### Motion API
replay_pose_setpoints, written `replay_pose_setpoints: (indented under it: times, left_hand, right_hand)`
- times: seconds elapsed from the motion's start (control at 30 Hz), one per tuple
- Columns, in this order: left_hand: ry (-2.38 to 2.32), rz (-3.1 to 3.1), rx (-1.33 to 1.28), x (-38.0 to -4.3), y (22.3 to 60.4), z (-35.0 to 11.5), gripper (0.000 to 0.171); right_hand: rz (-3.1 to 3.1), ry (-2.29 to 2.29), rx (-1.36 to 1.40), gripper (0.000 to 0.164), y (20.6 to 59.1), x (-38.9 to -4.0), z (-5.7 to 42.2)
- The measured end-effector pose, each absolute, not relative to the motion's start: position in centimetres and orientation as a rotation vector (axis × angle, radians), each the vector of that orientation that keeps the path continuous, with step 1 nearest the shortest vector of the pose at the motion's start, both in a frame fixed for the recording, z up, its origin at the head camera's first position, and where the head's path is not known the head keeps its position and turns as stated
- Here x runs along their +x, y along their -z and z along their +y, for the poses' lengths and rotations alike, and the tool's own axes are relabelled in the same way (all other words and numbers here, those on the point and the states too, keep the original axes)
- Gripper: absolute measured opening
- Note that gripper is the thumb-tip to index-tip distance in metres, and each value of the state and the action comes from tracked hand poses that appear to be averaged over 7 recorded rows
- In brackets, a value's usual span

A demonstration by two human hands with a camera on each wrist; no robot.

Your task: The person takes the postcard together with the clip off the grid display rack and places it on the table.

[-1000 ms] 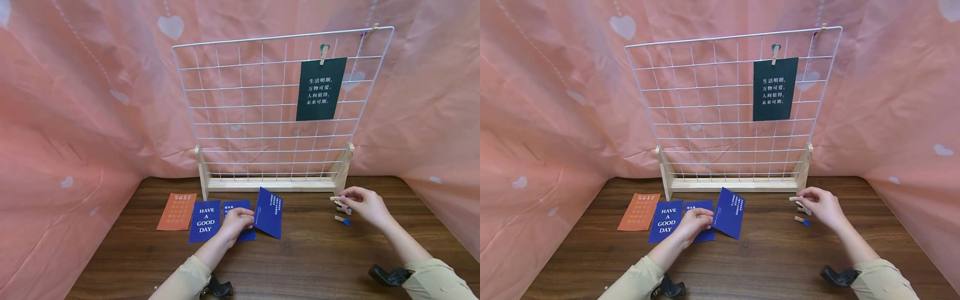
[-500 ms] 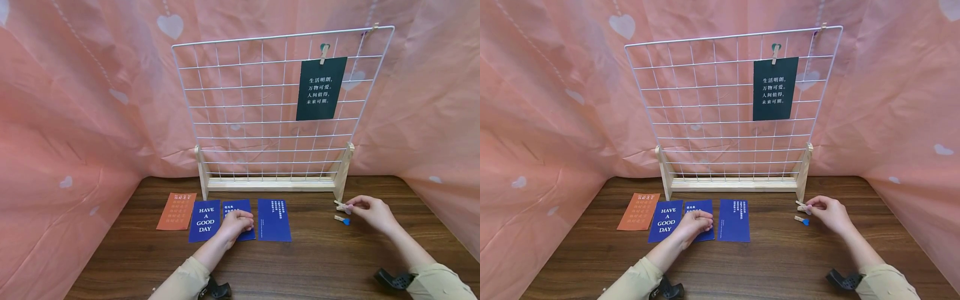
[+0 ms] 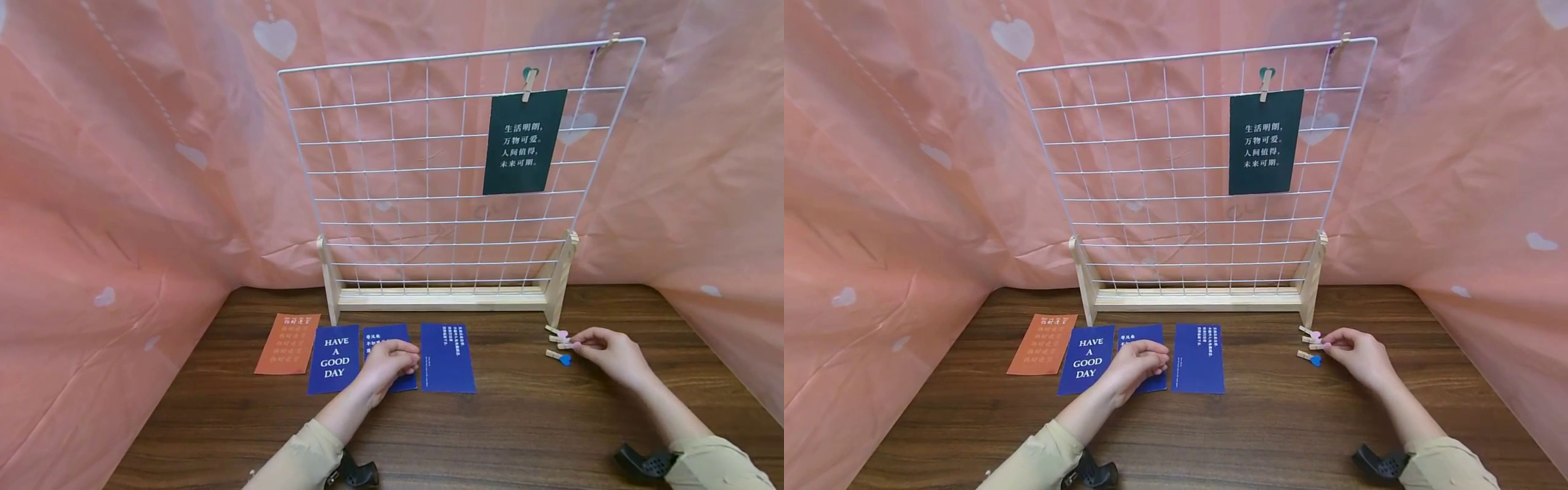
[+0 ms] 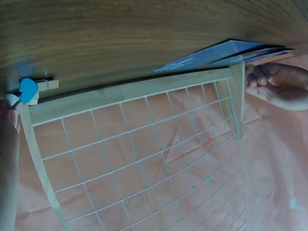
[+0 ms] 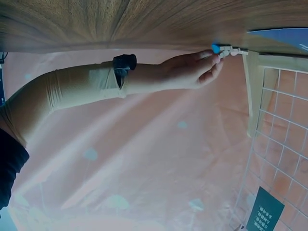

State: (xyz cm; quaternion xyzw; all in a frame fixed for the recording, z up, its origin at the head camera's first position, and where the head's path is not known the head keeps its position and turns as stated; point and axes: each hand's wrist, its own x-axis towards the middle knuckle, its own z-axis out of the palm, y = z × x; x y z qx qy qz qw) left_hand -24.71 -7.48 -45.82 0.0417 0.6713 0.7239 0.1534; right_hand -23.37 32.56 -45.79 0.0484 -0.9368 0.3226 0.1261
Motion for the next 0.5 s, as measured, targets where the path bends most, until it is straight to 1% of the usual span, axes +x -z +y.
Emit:
replay_pose_setpoints:
  times: [0.2, 0.5]
  left_hand:
    - [-2.095, 1.895, 0.155, -24.6, 45.4, -7.2, 0.027]
    - [-2.1, 1.904, 0.178, -25.1, 44.8, -5.9, 0.021]
  right_hand:
    - [-2.725, -0.941, 0.128, 0.013, 46.3, -23.3, 32.7]
    - [-2.753, -0.97, 0.099, 0.016, 46.7, -23.3, 32.7]
